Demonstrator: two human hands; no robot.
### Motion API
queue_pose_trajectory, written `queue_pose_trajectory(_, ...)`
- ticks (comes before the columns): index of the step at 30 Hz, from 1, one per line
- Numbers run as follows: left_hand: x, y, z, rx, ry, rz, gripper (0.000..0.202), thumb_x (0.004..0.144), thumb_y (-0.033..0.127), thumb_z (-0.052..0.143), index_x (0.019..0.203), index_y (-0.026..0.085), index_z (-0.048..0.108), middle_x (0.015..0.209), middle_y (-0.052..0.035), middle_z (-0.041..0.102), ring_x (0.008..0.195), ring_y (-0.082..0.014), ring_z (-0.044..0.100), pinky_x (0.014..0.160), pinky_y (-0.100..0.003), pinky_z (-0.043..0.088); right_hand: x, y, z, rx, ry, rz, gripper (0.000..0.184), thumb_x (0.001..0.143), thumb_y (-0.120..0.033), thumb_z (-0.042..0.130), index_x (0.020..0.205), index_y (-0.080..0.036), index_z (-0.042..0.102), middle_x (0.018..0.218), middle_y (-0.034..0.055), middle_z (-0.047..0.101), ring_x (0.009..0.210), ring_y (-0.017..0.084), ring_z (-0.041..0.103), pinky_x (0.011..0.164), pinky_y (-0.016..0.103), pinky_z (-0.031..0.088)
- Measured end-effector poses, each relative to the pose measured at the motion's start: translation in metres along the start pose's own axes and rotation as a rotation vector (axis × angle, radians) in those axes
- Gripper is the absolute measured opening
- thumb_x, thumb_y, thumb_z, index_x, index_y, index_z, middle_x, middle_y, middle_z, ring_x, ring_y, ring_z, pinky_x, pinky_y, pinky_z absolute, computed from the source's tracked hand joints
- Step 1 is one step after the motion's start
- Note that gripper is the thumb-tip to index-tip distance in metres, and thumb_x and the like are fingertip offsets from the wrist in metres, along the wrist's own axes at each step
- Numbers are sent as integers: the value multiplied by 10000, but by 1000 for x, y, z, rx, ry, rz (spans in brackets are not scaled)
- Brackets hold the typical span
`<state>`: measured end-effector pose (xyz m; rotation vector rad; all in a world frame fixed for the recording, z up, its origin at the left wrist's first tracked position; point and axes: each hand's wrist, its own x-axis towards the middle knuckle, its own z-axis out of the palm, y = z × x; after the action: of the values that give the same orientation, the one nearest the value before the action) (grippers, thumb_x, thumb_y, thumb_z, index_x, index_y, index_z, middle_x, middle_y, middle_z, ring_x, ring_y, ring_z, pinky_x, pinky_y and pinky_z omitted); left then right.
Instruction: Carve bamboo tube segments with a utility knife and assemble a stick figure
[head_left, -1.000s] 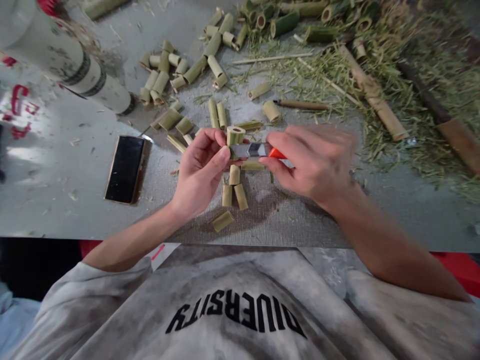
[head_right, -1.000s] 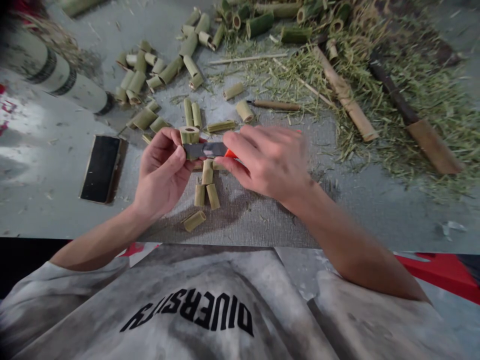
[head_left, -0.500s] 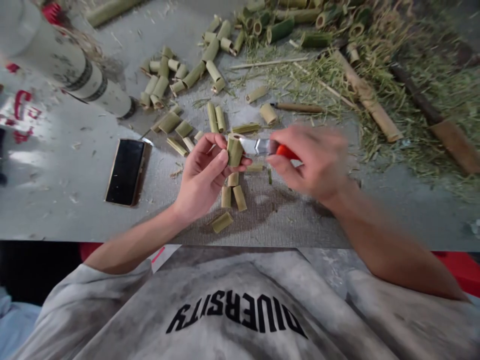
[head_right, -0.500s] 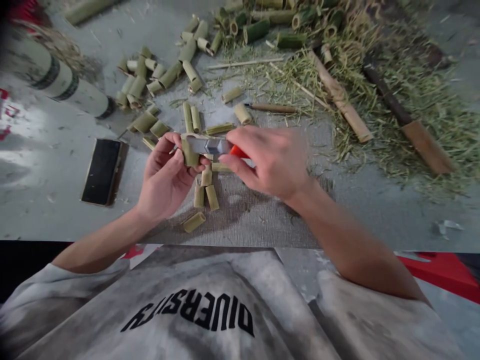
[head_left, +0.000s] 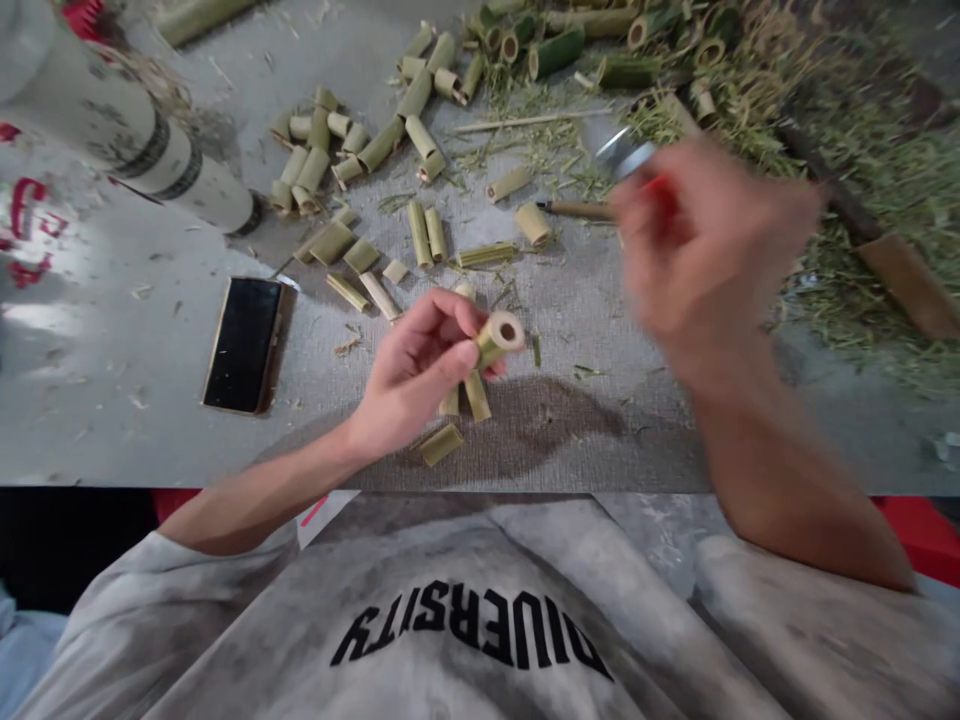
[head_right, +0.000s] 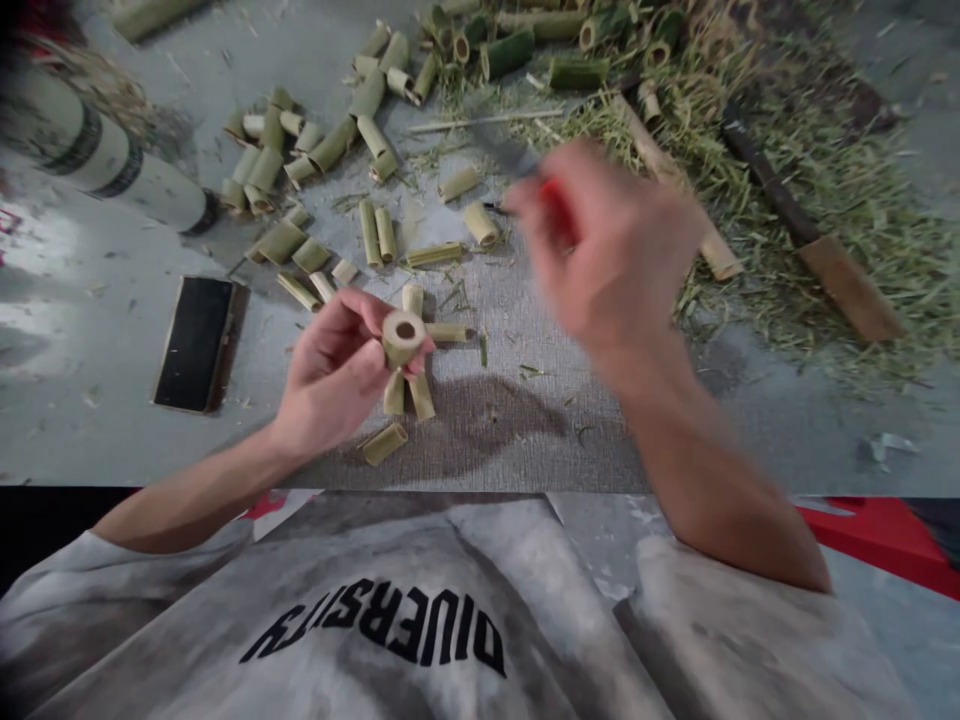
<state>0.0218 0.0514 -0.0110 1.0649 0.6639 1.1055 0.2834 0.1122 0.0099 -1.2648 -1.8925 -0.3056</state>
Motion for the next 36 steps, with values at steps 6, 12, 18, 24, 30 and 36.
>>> queue_pose_trajectory(6, 1, -2, -1, -36, 50, -37, 294, 1011, 428, 862, 1068, 254, 631, 1090, -31, 807, 859, -125, 787, 772, -235, 675, 5, 3, 2, 94, 37, 16, 622, 1174, -720, 390, 967, -233, 718, 710, 22, 675, 588, 164, 594, 589, 368, 373)
queue_pose_trajectory(12, 9, 4, -4, -40, 102, -4, 307, 987, 412, 887, 1061, 256, 634, 1068, -18, 819, 887, -129, 801, 792, -228, 684, -16, -22, 7, 247, -148, -100, 474, 1184, -595, 433, 1046, -255, 732, 827, 27, 770, 697, 190, 691, 610, 359, 434)
queue_pose_trajectory(18, 10, 5, -3, -21, 198, -28, 283, 956, 479, 907, 1097, 266, 785, 1052, -1, 808, 824, -109, 749, 801, -221, 695, -23, -21, 13, 345, -285, -147, 394, 1179, -560, 484, 1086, -249, 707, 886, 21, 786, 723, 183, 695, 660, 347, 443)
queue_pose_trajectory(24, 12, 0, -6, 8, 217, 28, 333, 880, 518, 966, 1075, 267, 868, 1166, -28, 850, 923, -130, 782, 860, -235, 697, -24, -23, 16, 392, -308, -159, 296, 1168, -495, 540, 1085, -251, 686, 909, 14, 797, 734, 165, 679, 661, 332, 427)
queue_pose_trajectory(30, 8, -4, -11, 161, 224, 134, 301, 883, 283, 973, 1161, 298, 859, 1147, -12, 833, 984, -155, 798, 904, -293, 695, -24, -23, 17, 422, -256, -149, 277, 1162, -474, 553, 1075, -248, 688, 890, 3, 788, 720, 165, 686, 634, 328, 428)
queue_pose_trajectory(36, 4, 0, -10, 320, 274, 211, 268, 892, 223, 964, 1123, 253, 831, 1083, -15, 790, 946, -146, 755, 836, -267, 630, -25, -23, 17, 432, -240, -167, 280, 1162, -478, 566, 1083, -242, 696, 903, 14, 800, 715, 166, 695, 631, 324, 436)
